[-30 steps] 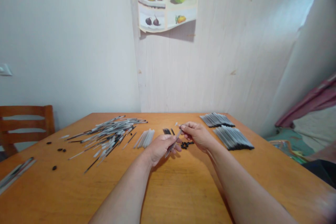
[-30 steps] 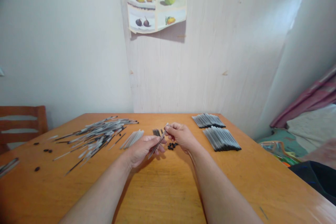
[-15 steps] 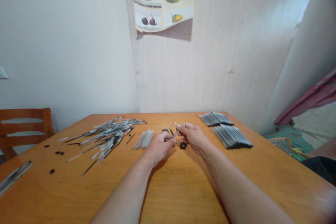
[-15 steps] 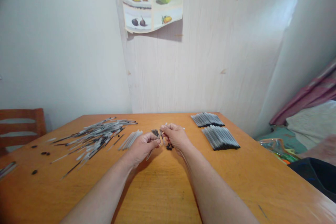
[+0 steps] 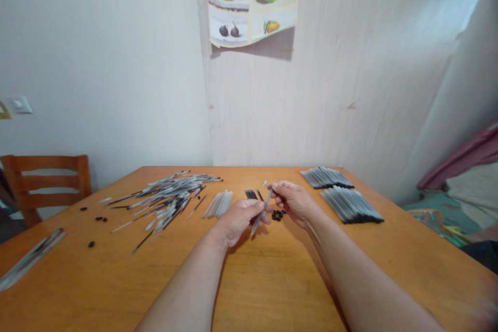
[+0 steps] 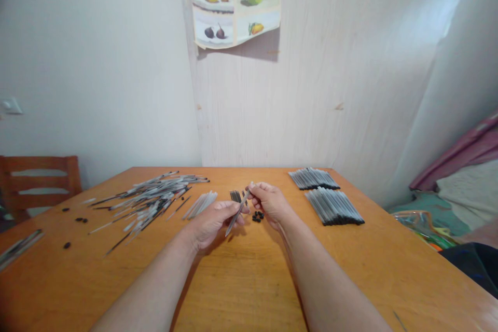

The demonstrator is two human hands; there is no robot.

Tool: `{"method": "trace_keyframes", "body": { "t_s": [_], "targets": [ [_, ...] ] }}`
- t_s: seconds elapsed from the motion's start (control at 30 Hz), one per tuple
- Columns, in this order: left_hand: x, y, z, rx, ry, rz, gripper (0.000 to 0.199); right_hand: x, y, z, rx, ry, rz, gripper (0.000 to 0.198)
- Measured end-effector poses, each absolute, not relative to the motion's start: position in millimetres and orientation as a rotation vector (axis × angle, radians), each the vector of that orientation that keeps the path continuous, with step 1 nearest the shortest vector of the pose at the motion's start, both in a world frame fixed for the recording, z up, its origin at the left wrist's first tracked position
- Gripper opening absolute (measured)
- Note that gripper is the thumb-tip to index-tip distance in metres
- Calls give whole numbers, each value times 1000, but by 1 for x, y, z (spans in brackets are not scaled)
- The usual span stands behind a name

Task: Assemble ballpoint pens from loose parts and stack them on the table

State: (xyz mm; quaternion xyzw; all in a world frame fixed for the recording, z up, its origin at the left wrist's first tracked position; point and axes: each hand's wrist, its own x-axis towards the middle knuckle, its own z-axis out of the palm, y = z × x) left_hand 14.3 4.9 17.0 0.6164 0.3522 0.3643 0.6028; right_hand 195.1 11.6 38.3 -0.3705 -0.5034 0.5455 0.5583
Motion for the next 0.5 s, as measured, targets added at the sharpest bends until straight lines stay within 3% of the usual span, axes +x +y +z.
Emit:
{"method": "trace_keyframes", "body": {
  "t_s": [0.37,0.5],
  "targets": [
    [24,11,4,1630,1160,1108,31,178,16,28,-993,-1147,1185,31],
    [23,11,6,1609,1084,1082,37,180,17,28,-970,-1141,1173,31]
  ]
}}
